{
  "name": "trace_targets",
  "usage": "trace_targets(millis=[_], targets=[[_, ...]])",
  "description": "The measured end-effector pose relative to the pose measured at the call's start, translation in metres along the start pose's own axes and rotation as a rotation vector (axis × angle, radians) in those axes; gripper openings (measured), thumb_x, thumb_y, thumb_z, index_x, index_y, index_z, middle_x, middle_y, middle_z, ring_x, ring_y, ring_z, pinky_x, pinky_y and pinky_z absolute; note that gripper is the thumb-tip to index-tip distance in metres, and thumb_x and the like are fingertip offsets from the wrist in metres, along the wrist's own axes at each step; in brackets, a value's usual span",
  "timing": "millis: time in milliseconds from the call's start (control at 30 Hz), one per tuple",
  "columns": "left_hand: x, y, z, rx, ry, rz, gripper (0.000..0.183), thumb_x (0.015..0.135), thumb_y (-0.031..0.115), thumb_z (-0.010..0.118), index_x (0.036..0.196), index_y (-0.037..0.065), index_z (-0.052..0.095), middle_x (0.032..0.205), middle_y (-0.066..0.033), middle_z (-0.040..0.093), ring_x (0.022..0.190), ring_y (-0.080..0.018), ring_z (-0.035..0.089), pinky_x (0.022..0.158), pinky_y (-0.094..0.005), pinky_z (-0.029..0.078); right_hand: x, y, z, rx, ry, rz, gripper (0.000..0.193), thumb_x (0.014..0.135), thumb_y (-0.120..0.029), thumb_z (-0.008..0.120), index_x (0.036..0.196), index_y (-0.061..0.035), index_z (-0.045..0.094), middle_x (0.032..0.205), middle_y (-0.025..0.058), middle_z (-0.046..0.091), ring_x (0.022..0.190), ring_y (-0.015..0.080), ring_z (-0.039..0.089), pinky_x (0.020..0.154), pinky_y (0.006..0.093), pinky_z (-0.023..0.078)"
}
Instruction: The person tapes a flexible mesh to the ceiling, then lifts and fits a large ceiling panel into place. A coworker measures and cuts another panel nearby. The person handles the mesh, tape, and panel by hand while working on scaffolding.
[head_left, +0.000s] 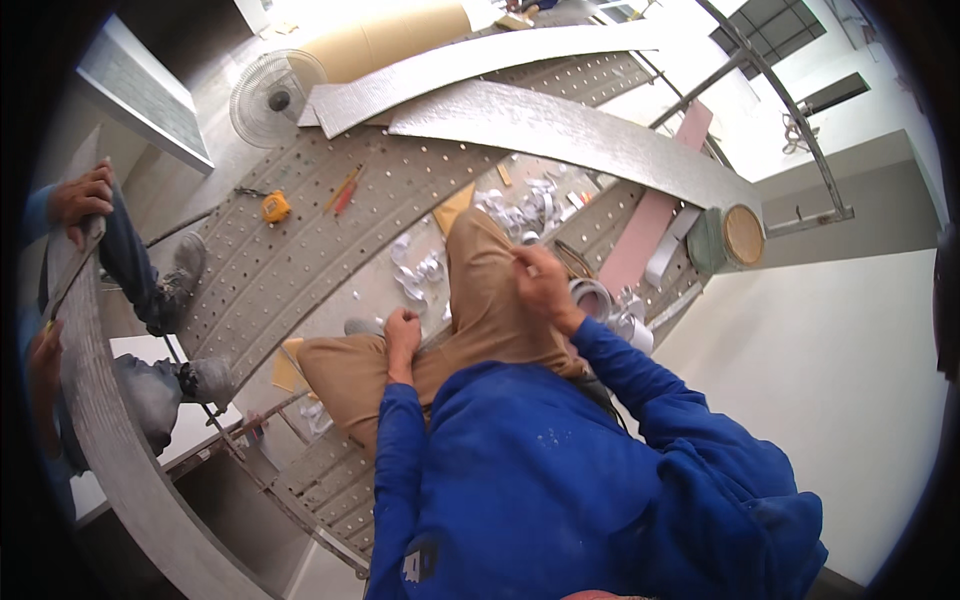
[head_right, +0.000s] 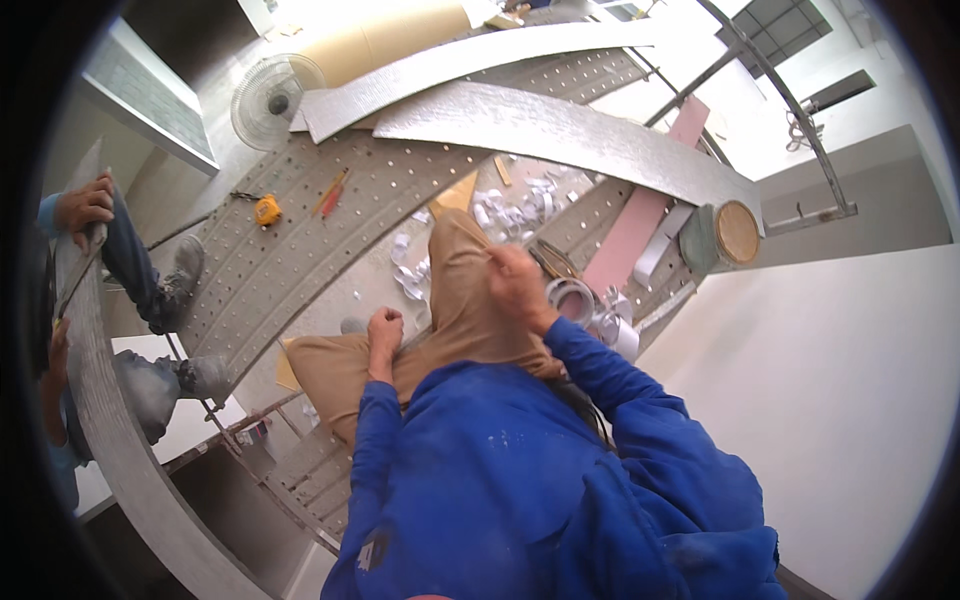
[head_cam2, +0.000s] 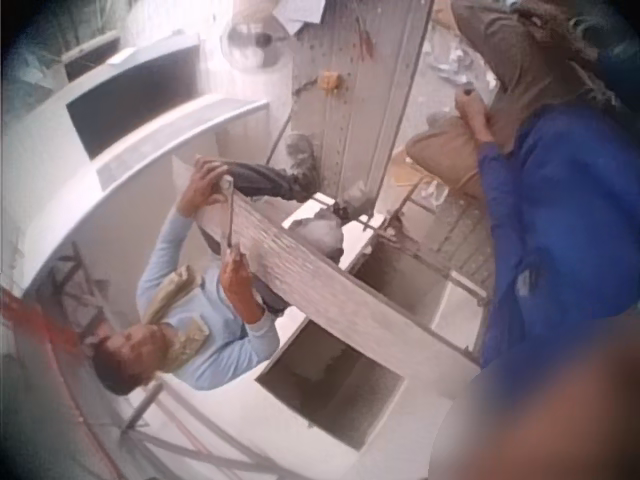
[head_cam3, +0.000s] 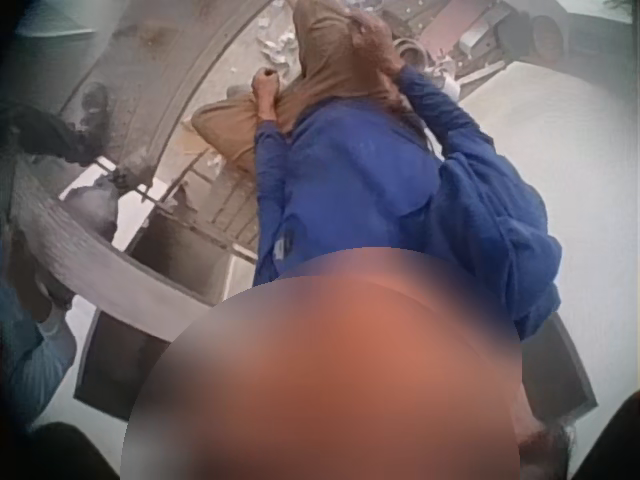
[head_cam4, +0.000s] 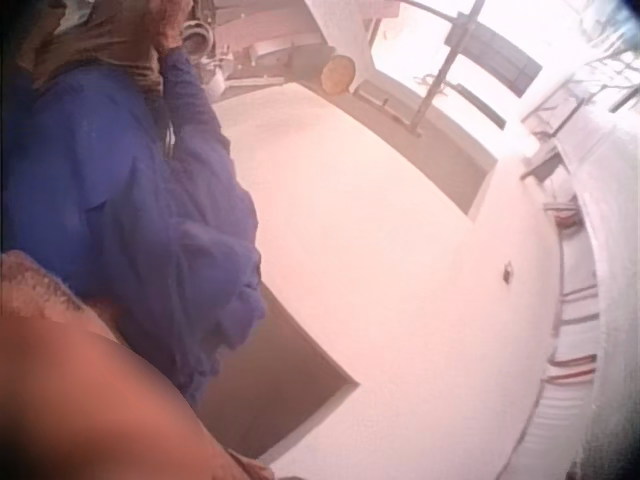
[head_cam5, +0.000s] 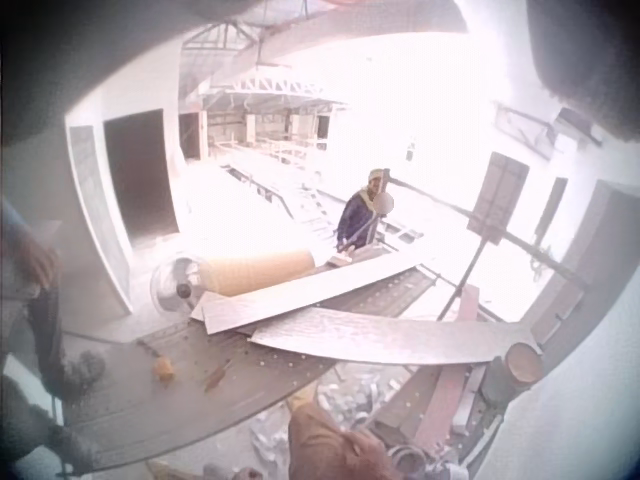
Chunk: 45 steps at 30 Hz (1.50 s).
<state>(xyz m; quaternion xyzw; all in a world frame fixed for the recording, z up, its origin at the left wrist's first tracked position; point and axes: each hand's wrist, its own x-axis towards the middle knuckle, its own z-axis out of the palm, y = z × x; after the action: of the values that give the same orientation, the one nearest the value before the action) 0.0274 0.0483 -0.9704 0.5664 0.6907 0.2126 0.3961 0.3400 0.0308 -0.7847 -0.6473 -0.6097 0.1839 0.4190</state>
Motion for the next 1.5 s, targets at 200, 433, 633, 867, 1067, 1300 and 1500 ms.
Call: trace_targets(millis=[200, 433, 633, 867, 1067, 1300, 1500], targets=[[0.005, -0.001, 0.005, -0.034, 0.002, 0.042, 0.014, 0.081, 0.004, 0.063, 0.092, 0.000, 0.072, 0.075, -0.0129, 0.071, 0.065, -0.0214, 0.069, 0.060, -0.0353, 0.056, -0.051, 0.045, -0.083, -0.233, 0.110, 0.214, 0.018, 0.090, -0.009, 0.067, 0.106, -0.0010, 0.071, 0.094, 0.0188, 0.070, 0.088, 0.0375, 0.067, 0.079, 0.0451, 0.053], [0.002, -0.001, 0.004, -0.060, -0.010, -0.037, 0.013, 0.082, 0.004, 0.064, 0.092, 0.000, 0.072, 0.076, -0.0109, 0.071, 0.065, -0.0197, 0.069, 0.060, -0.0342, 0.057, -0.108, 0.034, -0.086, -0.431, -0.102, 0.177, 0.034, 0.080, -0.024, 0.081, 0.105, -0.0044, 0.068, 0.102, 0.0155, 0.067, 0.103, 0.0370, 0.061, 0.093, 0.0478, 0.045], [0.000, -0.007, 0.002, -0.101, 0.036, 0.024, 0.012, 0.083, 0.004, 0.065, 0.092, 0.000, 0.072, 0.077, -0.0093, 0.070, 0.065, -0.0174, 0.067, 0.059, -0.0320, 0.056, -0.118, 0.032, -0.087, -0.523, -0.160, 0.119, 0.036, 0.078, -0.028, 0.080, 0.100, -0.0030, 0.066, 0.098, 0.0171, 0.067, 0.104, 0.0360, 0.061, 0.098, 0.0480, 0.041], [0.000, 0.012, -0.002, -0.249, 0.016, -0.011, 0.010, 0.086, 0.003, 0.064, 0.093, -0.001, 0.069, 0.076, -0.0068, 0.066, 0.059, -0.0145, 0.062, 0.054, -0.0293, 0.052, -0.121, 0.054, -0.090, -0.705, -0.321, 0.004, 0.021, 0.079, -0.018, 0.073, 0.091, -0.0032, 0.064, 0.091, 0.0171, 0.067, 0.097, 0.0349, 0.063, 0.095, 0.0476, 0.041], [-0.023, 0.056, -0.027, -0.519, -0.037, -0.181, 0.013, 0.089, 0.001, 0.063, 0.101, -0.002, 0.066, 0.077, -0.0043, 0.065, 0.063, -0.0111, 0.060, 0.057, -0.0260, 0.050, -0.106, 0.038, -0.093, -0.547, -0.204, 0.143, 0.016, 0.082, -0.013, 0.072, 0.095, -0.0025, 0.068, 0.090, 0.0179, 0.070, 0.091, 0.0377, 0.064, 0.089, 0.0482, 0.045], [-0.060, 0.165, -0.037, -0.589, -0.217, 0.223, 0.028, 0.101, 0.017, 0.068, 0.121, -0.002, 0.063, 0.103, -0.0045, 0.067, 0.086, -0.0095, 0.061, 0.073, -0.0248, 0.052, -0.021, -0.053, -0.083, 0.041, -0.082, 0.363, 0.022, 0.085, -0.015, 0.073, 0.096, 0.0035, 0.069, 0.090, 0.0219, 0.072, 0.081, 0.0405, 0.068, 0.076, 0.0460, 0.054], [-0.076, 0.231, -0.054, -0.995, -0.654, 0.137, 0.037, 0.107, 0.028, 0.063, 0.132, 0.001, 0.061, 0.115, -0.0042, 0.067, 0.100, -0.0121, 0.064, 0.085, -0.0267, 0.052, 0.024, -0.120, -0.032, 0.265, -0.178, 0.162, 0.024, 0.088, -0.018, 0.070, 0.092, 0.0054, 0.066, 0.085, 0.0266, 0.067, 0.077, 0.0413, 0.066, 0.070, 0.0460, 0.051]])
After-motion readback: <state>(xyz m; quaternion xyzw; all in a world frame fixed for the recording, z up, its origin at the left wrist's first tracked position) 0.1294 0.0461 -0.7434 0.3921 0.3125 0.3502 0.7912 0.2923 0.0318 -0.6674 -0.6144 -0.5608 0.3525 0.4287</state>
